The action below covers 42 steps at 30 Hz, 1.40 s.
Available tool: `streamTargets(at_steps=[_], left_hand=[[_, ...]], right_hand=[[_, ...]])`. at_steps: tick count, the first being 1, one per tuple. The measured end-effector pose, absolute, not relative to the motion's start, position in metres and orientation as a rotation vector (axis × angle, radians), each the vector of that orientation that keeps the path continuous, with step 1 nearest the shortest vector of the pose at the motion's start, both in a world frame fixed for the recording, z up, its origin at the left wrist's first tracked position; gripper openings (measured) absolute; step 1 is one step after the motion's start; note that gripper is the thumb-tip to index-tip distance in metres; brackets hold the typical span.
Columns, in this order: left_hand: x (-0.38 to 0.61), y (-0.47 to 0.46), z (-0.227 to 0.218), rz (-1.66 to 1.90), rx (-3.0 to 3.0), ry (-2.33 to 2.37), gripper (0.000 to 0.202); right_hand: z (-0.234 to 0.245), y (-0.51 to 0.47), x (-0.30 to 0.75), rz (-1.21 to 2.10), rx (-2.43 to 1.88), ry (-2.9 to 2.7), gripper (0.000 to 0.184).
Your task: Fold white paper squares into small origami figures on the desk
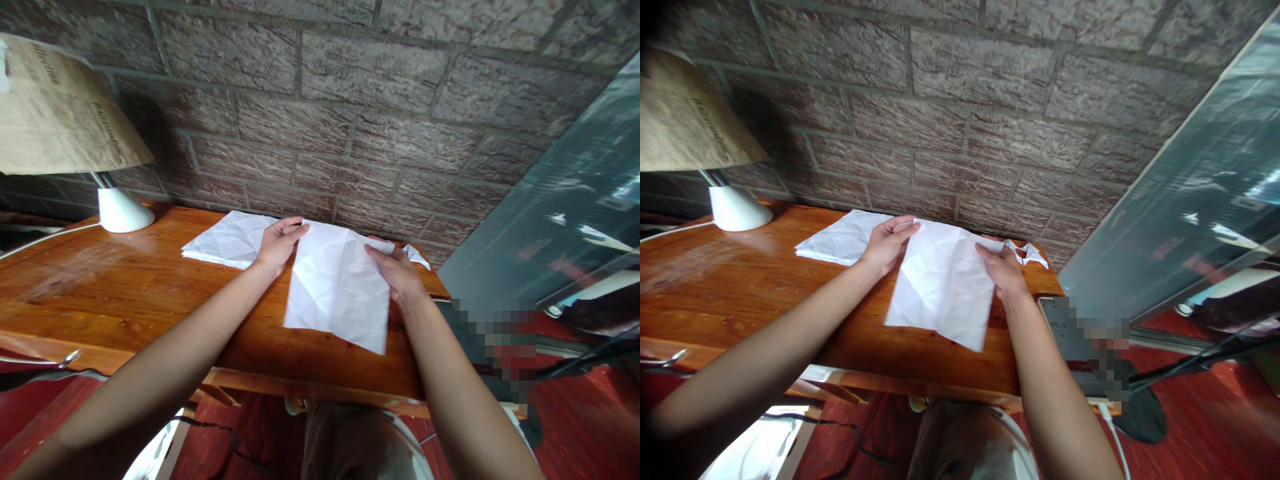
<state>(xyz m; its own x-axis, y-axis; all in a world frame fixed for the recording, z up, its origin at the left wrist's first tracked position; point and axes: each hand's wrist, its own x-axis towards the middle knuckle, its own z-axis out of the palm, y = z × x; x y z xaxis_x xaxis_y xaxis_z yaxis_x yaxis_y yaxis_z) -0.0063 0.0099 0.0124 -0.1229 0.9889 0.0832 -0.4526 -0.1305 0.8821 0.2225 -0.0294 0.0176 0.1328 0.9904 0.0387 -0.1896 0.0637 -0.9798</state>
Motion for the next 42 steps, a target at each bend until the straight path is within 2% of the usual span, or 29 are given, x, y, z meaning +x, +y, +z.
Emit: streamTargets(at_steps=[7, 13, 18, 22, 30, 35, 38, 40, 42], left_hand=[[-0.01, 0.018, 0.007, 1.615, 0.926, 0.888, 0.051], [-0.002, 0.011, 0.003, 1.229, 0.974, 0.95, 0.051], [-0.006, 0.011, 0.011, 1.525, 1.245, 1.008, 0.049], [-0.013, 0.013, 0.017, 1.561, 1.323, 0.911, 0.053], [-0.007, 0.016, 0.005, 1.344, 1.217, 0.926, 0.054], [-0.006, 0.016, -0.006, 1.592, 1.639, 1.257, 0.071], [0.006, 0.001, -0.005, 1.433, 1.809, 0.948, 0.072], [0.016, -0.011, -0.001, 1.24, 1.611, 0.706, 0.079], [0.024, -0.019, 0.005, 1.099, 1.346, 0.577, 0.078]], right_hand=[[0.017, -0.026, 0.228, 0.993, -1.168, -1.12, 0.046], [0.011, -0.018, 0.233, 0.776, -1.212, -1.242, 0.057], [0.01, -0.017, 0.232, 0.65, -1.208, -1.313, 0.058], [0.012, -0.019, 0.229, 0.512, -1.23, -1.355, 0.055], [0.006, -0.014, 0.235, 0.711, -1.216, -1.144, 0.054], [0.006, -0.01, 0.24, 0.596, -1.256, -0.982, 0.043], [0.014, -0.015, 0.231, 0.753, -1.082, -0.922, 0.032], [0.02, -0.023, 0.218, 0.923, -0.952, -0.977, 0.029], [0.026, -0.035, 0.203, 1.087, -0.863, -1.079, 0.034]])
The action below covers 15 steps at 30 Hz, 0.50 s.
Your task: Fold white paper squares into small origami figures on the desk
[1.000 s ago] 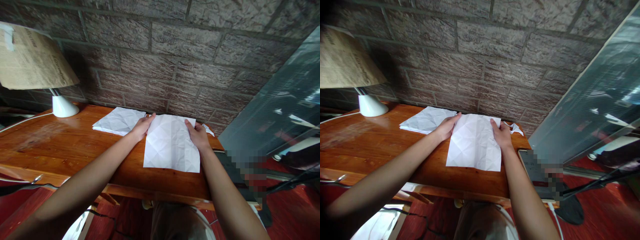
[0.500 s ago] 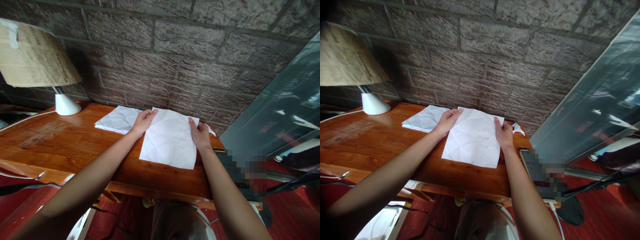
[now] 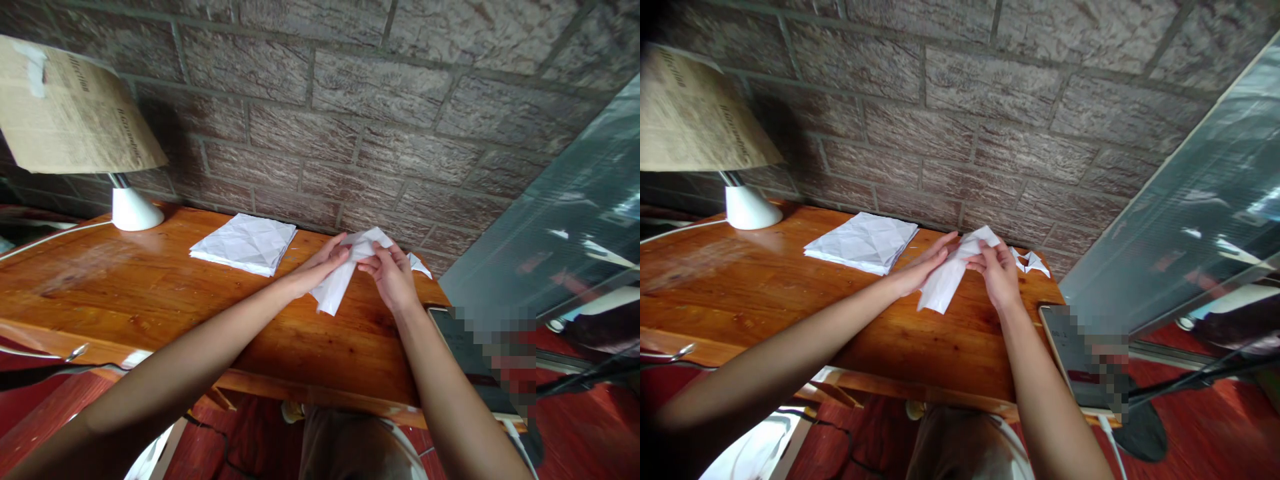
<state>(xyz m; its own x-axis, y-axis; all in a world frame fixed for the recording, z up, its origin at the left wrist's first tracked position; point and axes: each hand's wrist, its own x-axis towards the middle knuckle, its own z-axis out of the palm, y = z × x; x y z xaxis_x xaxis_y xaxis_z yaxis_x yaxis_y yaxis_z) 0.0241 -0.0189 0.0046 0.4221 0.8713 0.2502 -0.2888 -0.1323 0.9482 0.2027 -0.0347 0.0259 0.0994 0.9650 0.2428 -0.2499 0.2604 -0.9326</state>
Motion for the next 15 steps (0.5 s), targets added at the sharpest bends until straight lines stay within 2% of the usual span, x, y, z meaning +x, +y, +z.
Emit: streamTargets(at_steps=[2, 4, 6, 8, 11, 15], left_hand=[[0.026, -0.022, 0.008, 0.982, 1.11, 0.529, 0.072], [0.023, -0.02, 0.01, 0.926, 0.984, 0.555, 0.058], [0.018, -0.018, 0.012, 0.988, 0.916, 0.588, 0.044], [0.013, -0.016, 0.016, 1.013, 0.857, 0.58, 0.04], [0.007, -0.018, 0.023, 1.008, 0.848, 0.534, 0.035], [0.005, -0.018, 0.025, 1.002, 0.887, 0.562, 0.034]], right_hand=[[0.03, -0.046, 0.188, 1.212, -0.793, -1.245, 0.044], [0.032, -0.054, 0.18, 1.245, -0.784, -1.392, 0.045], [0.033, -0.056, 0.18, 1.134, -0.811, -1.436, 0.039], [0.034, -0.05, 0.189, 0.924, -0.847, -1.282, 0.033], [0.033, -0.037, 0.206, 0.751, -0.882, -0.909, 0.042], [0.032, -0.031, 0.212, 1.146, -0.892, -0.931, 0.063]])
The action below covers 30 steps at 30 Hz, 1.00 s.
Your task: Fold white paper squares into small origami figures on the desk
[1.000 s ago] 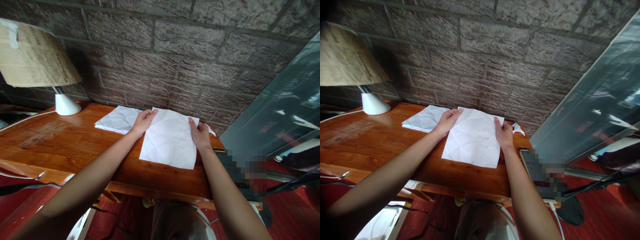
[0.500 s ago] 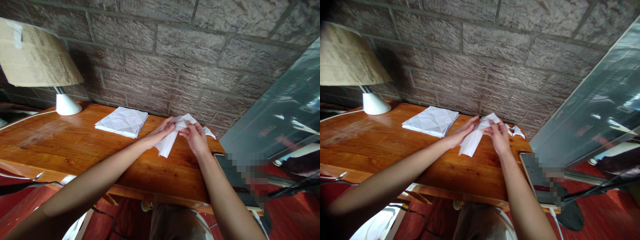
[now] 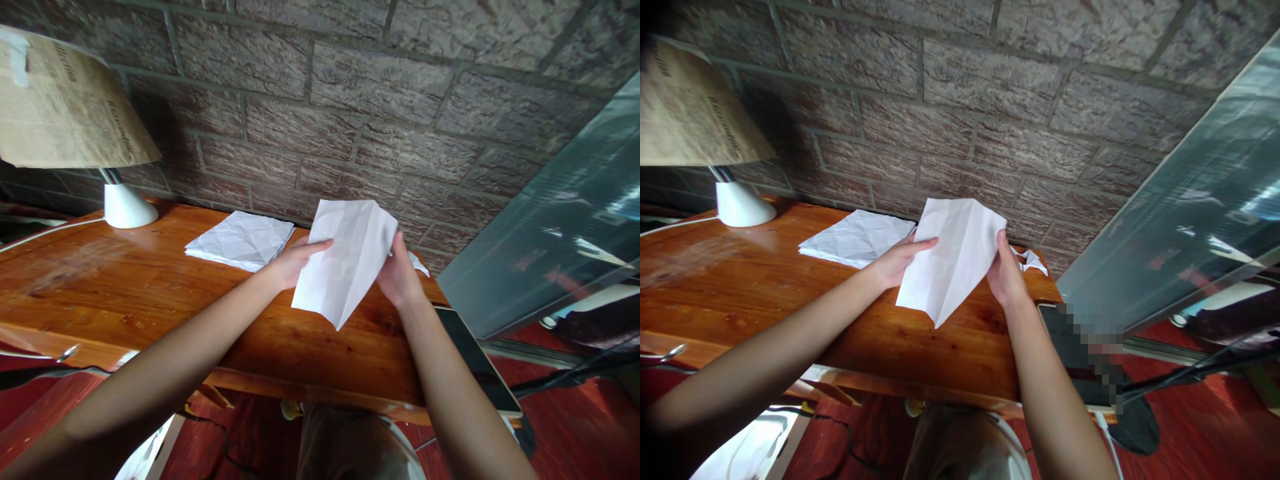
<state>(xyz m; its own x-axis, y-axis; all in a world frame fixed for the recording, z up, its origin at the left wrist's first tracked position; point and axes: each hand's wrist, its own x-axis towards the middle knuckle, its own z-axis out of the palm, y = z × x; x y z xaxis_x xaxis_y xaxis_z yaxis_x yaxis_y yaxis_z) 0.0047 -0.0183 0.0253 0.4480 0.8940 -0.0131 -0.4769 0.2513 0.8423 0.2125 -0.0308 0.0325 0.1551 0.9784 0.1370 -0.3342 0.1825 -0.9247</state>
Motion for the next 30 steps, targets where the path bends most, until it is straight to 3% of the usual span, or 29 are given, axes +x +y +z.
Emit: streamTargets(at_steps=[7, 11, 16, 21, 27, 30], left_hand=[[0.004, -0.001, 0.01, 1.099, 0.899, 0.758, 0.024], [0.001, 0.008, 0.005, 1.366, 1.006, 0.919, 0.026], [0.003, 0.015, -0.006, 1.669, 1.361, 1.116, 0.021], [0.0, 0.017, -0.007, 1.706, 1.326, 1.248, 0.02], [0.008, 0.01, -0.005, 1.574, 1.166, 1.014, 0.042], [0.011, 0.009, -0.009, 1.561, 1.254, 1.003, 0.039]], right_hand=[[0.036, -0.04, 0.216, 1.05, -1.088, -0.988, 0.042], [0.032, -0.037, 0.229, 1.115, -1.196, -1.1, 0.045], [0.027, -0.034, 0.235, 0.809, -1.3, -1.155, 0.043], [0.031, -0.039, 0.237, 1.105, -1.313, -1.363, 0.055], [0.021, -0.032, 0.233, 0.252, -1.525, -1.46, 0.029], [0.018, -0.033, 0.224, 0.201, -1.558, -1.537, 0.025]])
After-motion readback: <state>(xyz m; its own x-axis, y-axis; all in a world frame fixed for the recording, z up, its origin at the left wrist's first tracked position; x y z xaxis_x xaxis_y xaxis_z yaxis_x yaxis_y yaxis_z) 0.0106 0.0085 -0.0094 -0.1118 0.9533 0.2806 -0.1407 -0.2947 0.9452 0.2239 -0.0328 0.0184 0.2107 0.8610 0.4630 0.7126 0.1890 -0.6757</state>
